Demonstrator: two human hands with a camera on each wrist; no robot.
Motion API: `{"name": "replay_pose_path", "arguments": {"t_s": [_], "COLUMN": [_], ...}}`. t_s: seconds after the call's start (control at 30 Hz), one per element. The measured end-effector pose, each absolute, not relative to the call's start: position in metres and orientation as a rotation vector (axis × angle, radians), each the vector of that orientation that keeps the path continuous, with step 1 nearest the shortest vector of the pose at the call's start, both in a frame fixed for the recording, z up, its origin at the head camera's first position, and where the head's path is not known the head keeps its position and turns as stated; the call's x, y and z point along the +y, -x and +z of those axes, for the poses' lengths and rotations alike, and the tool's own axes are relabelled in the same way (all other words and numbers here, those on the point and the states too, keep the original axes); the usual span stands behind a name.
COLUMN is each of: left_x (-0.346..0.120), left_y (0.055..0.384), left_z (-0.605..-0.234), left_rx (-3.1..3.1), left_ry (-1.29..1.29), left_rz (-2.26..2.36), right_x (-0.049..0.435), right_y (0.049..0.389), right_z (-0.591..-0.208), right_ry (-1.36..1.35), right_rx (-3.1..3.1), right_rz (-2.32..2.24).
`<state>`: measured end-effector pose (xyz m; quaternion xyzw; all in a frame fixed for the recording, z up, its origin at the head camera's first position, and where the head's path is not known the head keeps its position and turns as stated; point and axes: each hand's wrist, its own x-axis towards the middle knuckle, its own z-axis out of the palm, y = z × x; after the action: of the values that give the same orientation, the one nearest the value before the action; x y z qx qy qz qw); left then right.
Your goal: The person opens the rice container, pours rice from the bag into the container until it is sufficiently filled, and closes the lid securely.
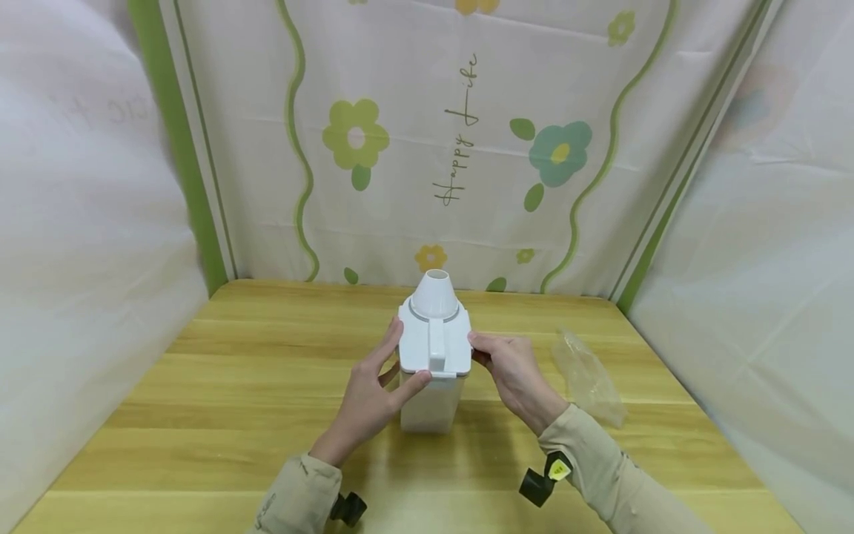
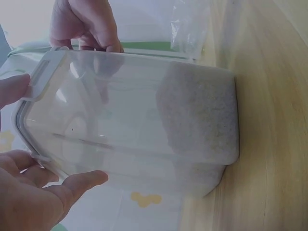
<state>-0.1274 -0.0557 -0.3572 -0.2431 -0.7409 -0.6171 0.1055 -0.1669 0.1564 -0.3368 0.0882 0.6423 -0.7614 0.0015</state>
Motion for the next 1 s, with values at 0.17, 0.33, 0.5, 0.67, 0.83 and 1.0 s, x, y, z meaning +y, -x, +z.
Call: {"name": "replay_pose_path", "arguments": {"t_s": [0.17, 0.33, 0.5, 0.67, 0.83, 1.0], "left_x": [-0.058, -0.059, -0.058, -0.059, -0.062, -0.071], "left_y": [0.128, 0.130, 0.128, 0.128, 0.141, 0.155], "left_z": [-0.357, -0.358, -0.357, -0.353, -0.365, -0.377], "left_rx": [-2.184, -2.173, -2.177, -2.201, -2.247, -2.288], "left_ry": [0.692, 0.675, 0.675, 0.682, 0.695, 0.742], "left_rz": [-1.823, -1.828, -1.819, -1.798, -1.741, -1.691], "right_x": [0.157, 0.159, 0.160, 0.162, 0.171, 0.180], "right_y": [0.169, 0.169, 0.168, 0.166, 0.162, 0.157], "right_z": [-0.338, -0.340, -0.342, -0.344, -0.348, -0.353], "right_ry": [-0.244, -0.203, -0.189, -0.103, 0.093, 0.484], "right_rx": [2.030, 2.141, 2.257, 2.395, 2.561, 2.597], "right_rz": [-2.368, -2.281, -2.224, -2.141, -2.017, -1.977]}}
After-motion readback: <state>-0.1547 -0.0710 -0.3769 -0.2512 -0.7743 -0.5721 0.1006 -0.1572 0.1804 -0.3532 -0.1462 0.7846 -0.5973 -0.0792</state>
